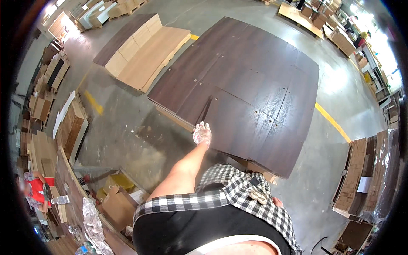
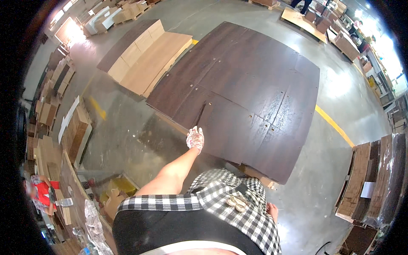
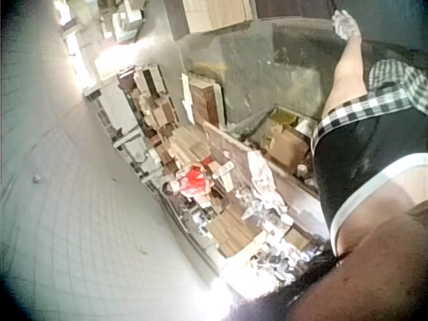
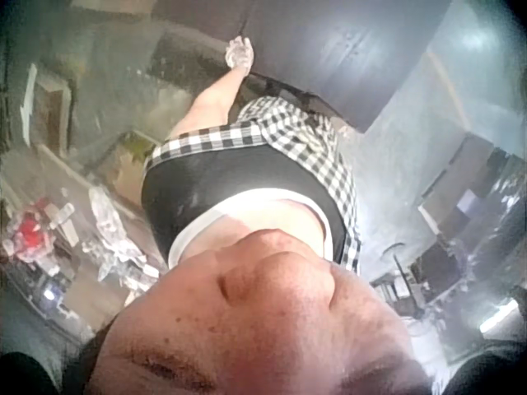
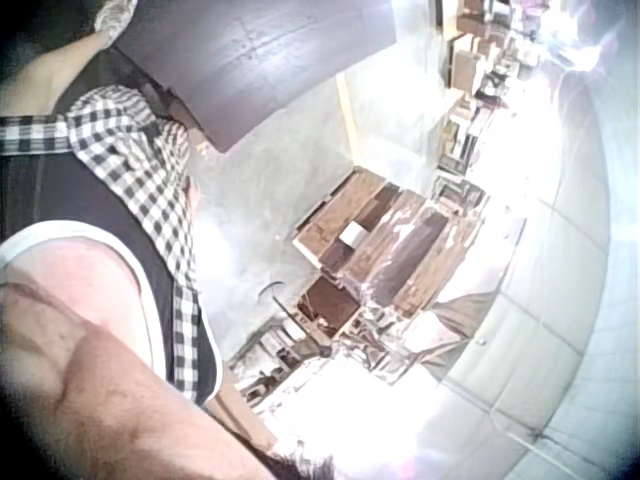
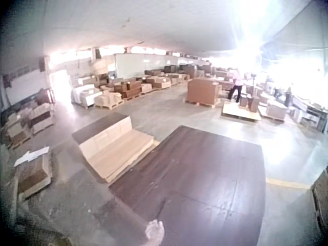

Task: The person picks up dark wood furniture panels from a stack, places them onto a large tabletop, and then retrieves a large cardboard sheet and places it on top of a panel.

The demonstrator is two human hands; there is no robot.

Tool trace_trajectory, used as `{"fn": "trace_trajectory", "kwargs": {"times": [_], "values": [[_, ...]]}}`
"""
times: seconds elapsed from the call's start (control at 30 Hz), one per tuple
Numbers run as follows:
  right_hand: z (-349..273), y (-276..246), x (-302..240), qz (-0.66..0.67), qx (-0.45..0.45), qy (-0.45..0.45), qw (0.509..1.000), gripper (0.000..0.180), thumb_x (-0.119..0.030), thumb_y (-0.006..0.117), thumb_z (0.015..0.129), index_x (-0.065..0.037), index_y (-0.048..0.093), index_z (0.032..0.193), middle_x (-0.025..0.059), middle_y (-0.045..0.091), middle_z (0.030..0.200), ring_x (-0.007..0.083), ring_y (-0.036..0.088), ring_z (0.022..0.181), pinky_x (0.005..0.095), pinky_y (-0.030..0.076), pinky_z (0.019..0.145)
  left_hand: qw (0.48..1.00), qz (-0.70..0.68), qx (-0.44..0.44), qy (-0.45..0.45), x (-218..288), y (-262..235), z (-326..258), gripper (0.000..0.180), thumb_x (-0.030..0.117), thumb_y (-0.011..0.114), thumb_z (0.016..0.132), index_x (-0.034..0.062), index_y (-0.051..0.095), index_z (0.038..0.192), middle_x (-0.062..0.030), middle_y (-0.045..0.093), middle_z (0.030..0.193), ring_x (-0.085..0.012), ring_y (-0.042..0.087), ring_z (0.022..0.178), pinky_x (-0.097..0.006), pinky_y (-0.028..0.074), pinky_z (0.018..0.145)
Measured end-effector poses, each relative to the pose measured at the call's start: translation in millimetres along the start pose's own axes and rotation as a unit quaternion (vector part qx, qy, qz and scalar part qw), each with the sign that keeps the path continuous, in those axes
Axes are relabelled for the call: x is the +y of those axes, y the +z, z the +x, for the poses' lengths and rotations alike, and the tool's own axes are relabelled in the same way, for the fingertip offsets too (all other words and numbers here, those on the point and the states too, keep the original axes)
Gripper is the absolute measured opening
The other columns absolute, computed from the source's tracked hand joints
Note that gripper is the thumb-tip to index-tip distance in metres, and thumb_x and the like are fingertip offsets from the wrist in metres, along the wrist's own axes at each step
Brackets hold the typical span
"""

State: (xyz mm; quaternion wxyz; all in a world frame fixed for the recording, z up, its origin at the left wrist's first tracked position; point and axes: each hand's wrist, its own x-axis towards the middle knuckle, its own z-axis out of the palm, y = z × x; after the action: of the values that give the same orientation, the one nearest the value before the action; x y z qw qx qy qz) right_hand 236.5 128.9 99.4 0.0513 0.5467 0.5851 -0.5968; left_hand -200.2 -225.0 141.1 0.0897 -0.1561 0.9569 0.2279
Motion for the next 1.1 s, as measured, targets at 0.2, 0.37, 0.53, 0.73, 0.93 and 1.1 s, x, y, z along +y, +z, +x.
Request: {"fn": "trace_trajectory", "kwargs": {"times": [0.2, 0.37, 0.53, 0.73, 0.93, 1.1], "values": [[-3, 48, -25, 0.047, -0.044, 0.019, 0.998, 0.017, -0.020, 0.057, 0.089, -0.003, 0.061, 0.089, 0.0022, 0.061, 0.070, 0.0086, 0.049, 0.050, 0.0231, 0.037, 0.042, 0.999, -0.021, -0.038, 0.032, -10, 2, 10, 0.049, 0.041, 0.041, 0.093, 0.0081, 0.044, 0.130, -0.0189, 0.047, 0.128, -0.0366, 0.047, 0.116, -0.044, 0.039, 0.098], [-5, 96, -76, 0.021, -0.069, -0.016, 0.997, 0.019, -0.022, 0.055, 0.090, -0.005, 0.061, 0.092, 0.0044, 0.066, 0.080, 0.0089, 0.054, 0.058, 0.0220, 0.043, 0.051, 0.998, -0.029, -0.037, 0.035, -10, 4, 11, 0.050, 0.042, 0.042, 0.093, 0.0079, 0.044, 0.130, -0.0197, 0.047, 0.128, -0.0371, 0.046, 0.117, -0.044, 0.038, 0.099], [19, 119, -131, 0.043, -0.139, -0.031, 0.989, 0.021, -0.025, 0.056, 0.089, -0.007, 0.059, 0.100, 0.0065, 0.065, 0.092, 0.0153, 0.062, 0.074, 0.0265, 0.049, 0.063, 0.998, -0.032, -0.056, 0.026, -1, -2, 13, 0.052, 0.044, 0.044, 0.092, 0.0097, 0.044, 0.131, -0.0173, 0.045, 0.131, -0.0360, 0.045, 0.119, -0.044, 0.037, 0.100], [63, 161, -185, 0.041, -0.212, -0.035, 0.976, 0.035, -0.031, 0.055, 0.091, -0.005, 0.053, 0.115, 0.0083, 0.061, 0.106, 0.0170, 0.060, 0.079, 0.0286, 0.049, 0.065, 0.998, 0.017, -0.063, -0.020, 0, -6, 15, 0.056, 0.046, 0.049, 0.089, 0.0176, 0.039, 0.136, -0.0088, 0.032, 0.144, -0.0322, 0.035, 0.129, -0.046, 0.033, 0.103], [82, 215, -224, -0.024, -0.276, -0.025, 0.961, 0.052, -0.042, 0.055, 0.090, -0.007, 0.046, 0.127, 0.0038, 0.056, 0.116, 0.0162, 0.054, 0.095, 0.0340, 0.045, 0.075, 0.989, 0.013, -0.141, -0.031, 5, -17, 27, 0.074, 0.050, 0.047, 0.089, 0.0070, 0.023, 0.144, -0.0160, 0.026, 0.147, -0.0317, 0.029, 0.134, -0.039, 0.027, 0.110], [70, 248, -229, -0.040, -0.273, -0.038, 0.960, 0.064, -0.040, 0.058, 0.089, 0.001, 0.038, 0.134, 0.0122, 0.052, 0.120, 0.0214, 0.050, 0.108, 0.0338, 0.042, 0.089, 0.979, -0.025, -0.203, -0.006, -7, -25, 40, 0.086, 0.052, 0.056, 0.084, 0.0002, 0.021, 0.142, -0.0209, 0.027, 0.146, -0.0328, 0.030, 0.134, -0.038, 0.026, 0.111]]}}
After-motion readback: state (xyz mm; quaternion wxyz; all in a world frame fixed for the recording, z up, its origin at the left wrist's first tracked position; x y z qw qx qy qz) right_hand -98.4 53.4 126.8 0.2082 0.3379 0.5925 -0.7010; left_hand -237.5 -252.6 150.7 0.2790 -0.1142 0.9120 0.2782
